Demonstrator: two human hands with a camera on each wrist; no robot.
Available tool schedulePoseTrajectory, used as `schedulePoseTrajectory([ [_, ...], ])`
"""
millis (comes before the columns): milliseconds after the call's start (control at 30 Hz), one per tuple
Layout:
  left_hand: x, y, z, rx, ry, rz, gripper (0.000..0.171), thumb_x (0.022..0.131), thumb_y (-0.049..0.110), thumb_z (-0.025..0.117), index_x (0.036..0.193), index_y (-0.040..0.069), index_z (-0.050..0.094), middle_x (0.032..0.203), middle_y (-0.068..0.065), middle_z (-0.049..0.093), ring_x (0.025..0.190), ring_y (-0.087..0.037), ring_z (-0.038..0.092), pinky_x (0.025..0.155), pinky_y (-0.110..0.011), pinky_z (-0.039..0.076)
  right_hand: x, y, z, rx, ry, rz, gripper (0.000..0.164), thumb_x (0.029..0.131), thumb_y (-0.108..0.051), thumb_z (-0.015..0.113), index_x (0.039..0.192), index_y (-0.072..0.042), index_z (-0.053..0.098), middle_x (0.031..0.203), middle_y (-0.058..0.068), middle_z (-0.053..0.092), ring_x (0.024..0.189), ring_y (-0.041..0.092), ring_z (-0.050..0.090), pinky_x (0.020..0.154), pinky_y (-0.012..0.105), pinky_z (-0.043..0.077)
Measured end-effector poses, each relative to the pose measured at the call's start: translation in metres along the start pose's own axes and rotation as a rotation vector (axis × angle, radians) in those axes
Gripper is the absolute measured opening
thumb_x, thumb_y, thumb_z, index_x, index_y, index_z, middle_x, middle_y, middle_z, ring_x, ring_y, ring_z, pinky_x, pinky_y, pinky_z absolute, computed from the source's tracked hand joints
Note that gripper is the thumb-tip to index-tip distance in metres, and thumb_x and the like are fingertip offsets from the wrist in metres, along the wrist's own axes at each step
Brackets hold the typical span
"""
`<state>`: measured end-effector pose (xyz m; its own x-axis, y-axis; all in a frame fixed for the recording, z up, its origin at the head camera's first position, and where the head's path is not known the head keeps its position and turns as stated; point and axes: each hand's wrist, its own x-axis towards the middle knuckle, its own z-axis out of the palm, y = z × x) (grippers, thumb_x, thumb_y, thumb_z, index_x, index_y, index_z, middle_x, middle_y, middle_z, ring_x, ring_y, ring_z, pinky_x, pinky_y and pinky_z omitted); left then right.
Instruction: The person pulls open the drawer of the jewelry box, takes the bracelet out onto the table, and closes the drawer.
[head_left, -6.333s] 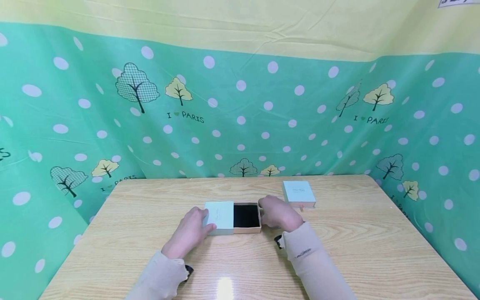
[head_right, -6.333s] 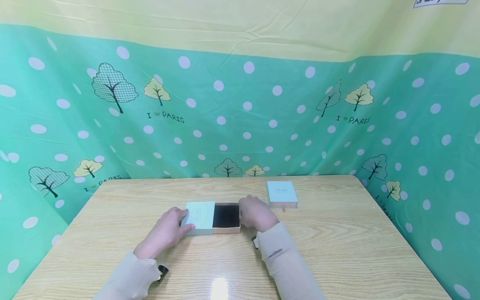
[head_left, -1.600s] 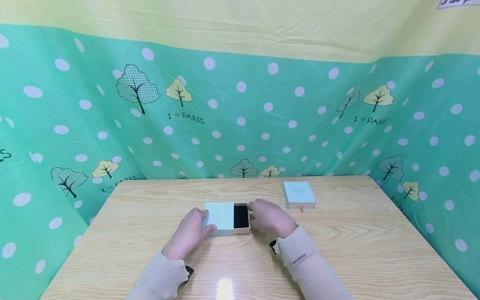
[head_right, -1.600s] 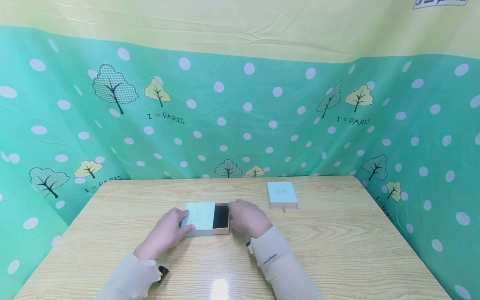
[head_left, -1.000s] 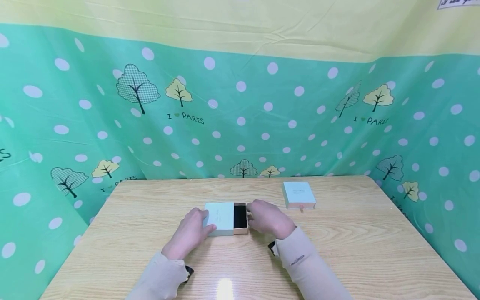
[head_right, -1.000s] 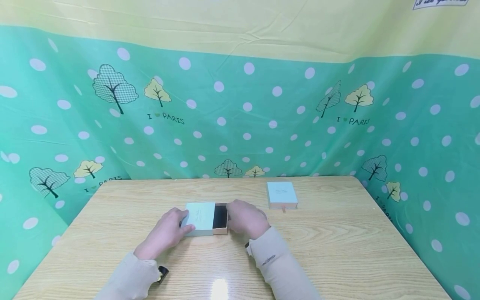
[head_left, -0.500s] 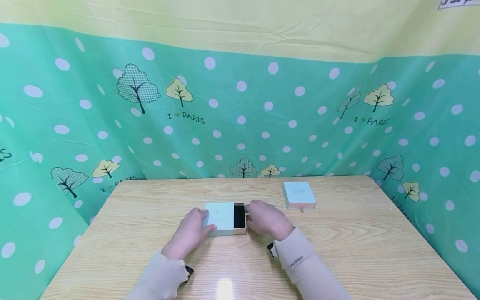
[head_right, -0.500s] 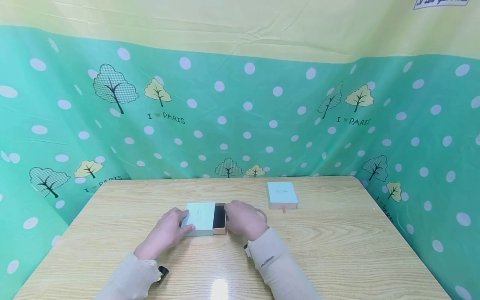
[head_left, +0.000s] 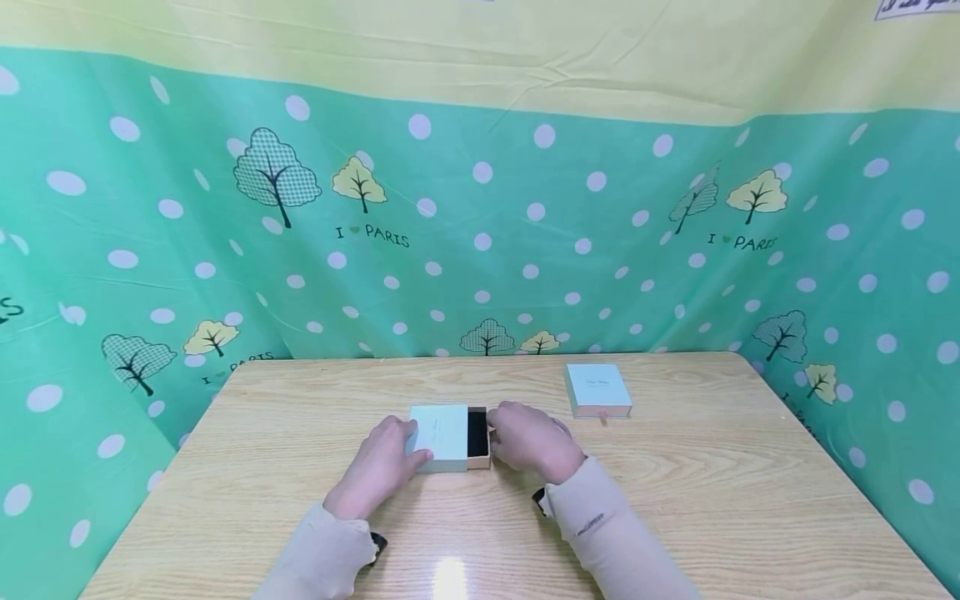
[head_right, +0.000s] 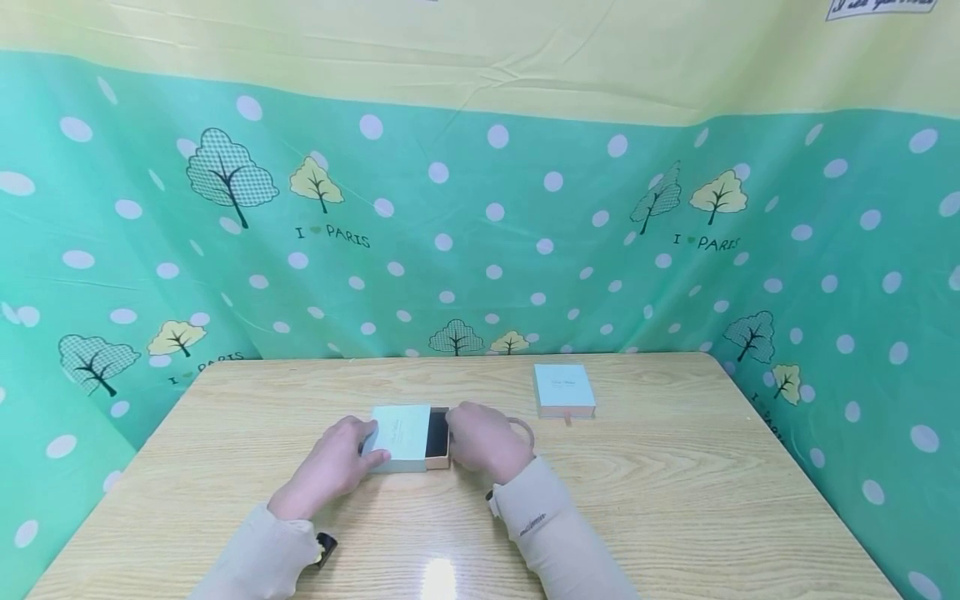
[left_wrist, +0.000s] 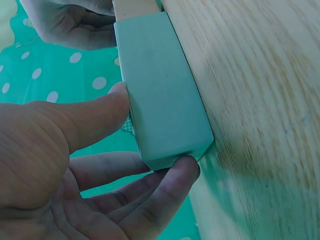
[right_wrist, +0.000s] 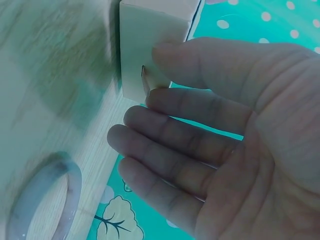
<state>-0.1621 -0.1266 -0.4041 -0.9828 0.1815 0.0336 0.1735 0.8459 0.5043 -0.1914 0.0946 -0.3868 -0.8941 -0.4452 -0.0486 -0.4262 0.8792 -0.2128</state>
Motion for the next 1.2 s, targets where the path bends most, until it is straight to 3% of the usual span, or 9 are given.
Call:
schedulePoseTrajectory([
  [333, 0.0009, -0.0006, 0.0005, -0.010, -0.011, -0.007, 0.057, 0.087, 0.020, 0.071, 0.128, -0.013, 0.051, 0.121, -0.027, 0.053, 0.112, -0.038, 0.054, 0.094, -0.048, 0.045, 0.0021, 0.0005, 0.0038, -0.022, 0.043, -0.059, 0.004, 0.085, -0.010, 0.065, 0.088, -0.012, 0.066, 0.081, -0.001, 0.058, 0.066, 0.010, 0.050, 0.063, 0.028, 0.050],
  [1200, 0.0027, -0.0011, 0.0011, 0.001, -0.003, -0.004, 0.056, 0.086, 0.021, 0.072, 0.126, -0.013, 0.053, 0.117, -0.027, 0.055, 0.109, -0.038, 0.055, 0.093, -0.049, 0.046, 0.0045, -0.0040, 0.0099, -0.043, 0.093, -0.103, 0.010, 0.087, -0.007, 0.062, 0.093, -0.008, 0.069, 0.076, -0.002, 0.055, 0.063, 0.009, 0.048, 0.058, 0.023, 0.048],
])
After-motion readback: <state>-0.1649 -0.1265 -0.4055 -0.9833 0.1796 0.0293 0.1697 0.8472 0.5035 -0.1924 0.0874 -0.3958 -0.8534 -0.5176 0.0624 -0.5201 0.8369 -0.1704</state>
